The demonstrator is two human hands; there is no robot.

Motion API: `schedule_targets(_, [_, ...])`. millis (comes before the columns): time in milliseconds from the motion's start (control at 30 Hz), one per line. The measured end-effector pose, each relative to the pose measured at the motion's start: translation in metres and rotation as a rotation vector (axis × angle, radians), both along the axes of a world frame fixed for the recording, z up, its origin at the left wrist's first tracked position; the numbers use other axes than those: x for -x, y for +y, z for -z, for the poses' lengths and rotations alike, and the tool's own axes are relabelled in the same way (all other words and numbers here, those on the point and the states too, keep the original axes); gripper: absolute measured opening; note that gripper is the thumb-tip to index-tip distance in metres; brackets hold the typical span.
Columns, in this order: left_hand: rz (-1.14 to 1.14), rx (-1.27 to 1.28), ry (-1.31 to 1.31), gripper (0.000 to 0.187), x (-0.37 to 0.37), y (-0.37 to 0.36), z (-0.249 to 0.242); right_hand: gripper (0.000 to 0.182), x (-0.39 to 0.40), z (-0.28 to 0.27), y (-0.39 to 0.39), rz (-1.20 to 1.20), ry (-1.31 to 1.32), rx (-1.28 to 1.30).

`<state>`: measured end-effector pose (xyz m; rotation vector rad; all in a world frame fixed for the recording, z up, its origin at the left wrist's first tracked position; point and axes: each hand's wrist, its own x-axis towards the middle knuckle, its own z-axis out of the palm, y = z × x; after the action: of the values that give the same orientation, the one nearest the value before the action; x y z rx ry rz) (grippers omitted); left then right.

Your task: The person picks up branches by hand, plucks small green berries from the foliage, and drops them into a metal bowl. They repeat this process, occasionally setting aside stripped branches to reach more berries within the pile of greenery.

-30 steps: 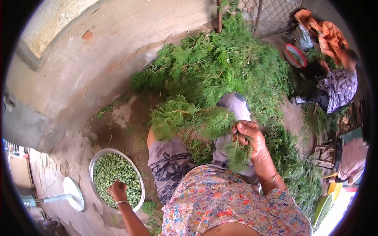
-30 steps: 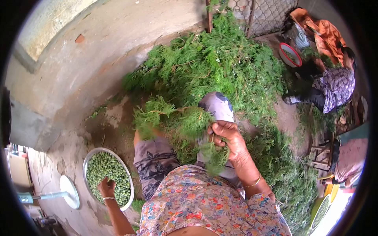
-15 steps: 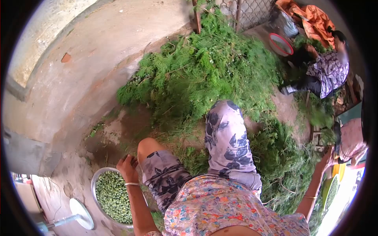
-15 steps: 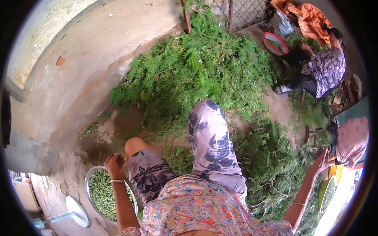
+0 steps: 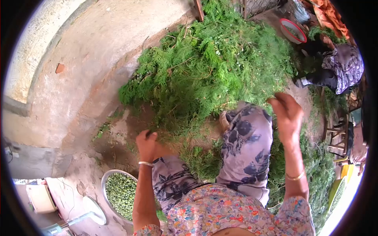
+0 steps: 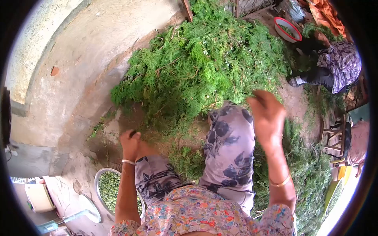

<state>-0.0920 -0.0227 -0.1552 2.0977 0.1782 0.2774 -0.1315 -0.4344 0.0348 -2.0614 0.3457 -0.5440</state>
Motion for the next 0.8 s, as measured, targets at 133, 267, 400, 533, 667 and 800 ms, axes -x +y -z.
schedule_targets(133, [0.183, -0.346, 0.202, 0.032, -0.039, -0.049, 0.006, 0.025, -0.067, -0.009, 0.085, -0.589, -0.033, 0.173])
schedule_targets(267, [0.151, -0.06, 0.24, 0.026, -0.076, -0.052, 0.104, 0.021, -0.097, 0.005, 0.139, -1.05, 0.258, 0.397])
schedule_targets(400, [0.502, -0.829, 0.257, 0.033, -0.114, -0.068, 0.107, 0.022, -0.103, 0.045, 0.145, -1.045, 0.24, 0.543])
schedule_targets(533, [0.278, -0.854, 0.434, 0.036, -0.138, -0.093, 0.104, 0.027, -0.102, 0.054, 0.151, -1.099, 0.31, 0.642])
schedule_targets(667, [0.296, -0.421, 0.768, 0.043, -0.139, -0.107, 0.131, 0.029, -0.102, 0.055, 0.155, -1.109, 0.225, 0.626])
schedule_targets(800, [0.474, -0.699, 0.495, 0.027, -0.082, -0.168, 0.021, 0.027, -0.102, 0.067, 0.168, -1.079, 0.33, 0.769])
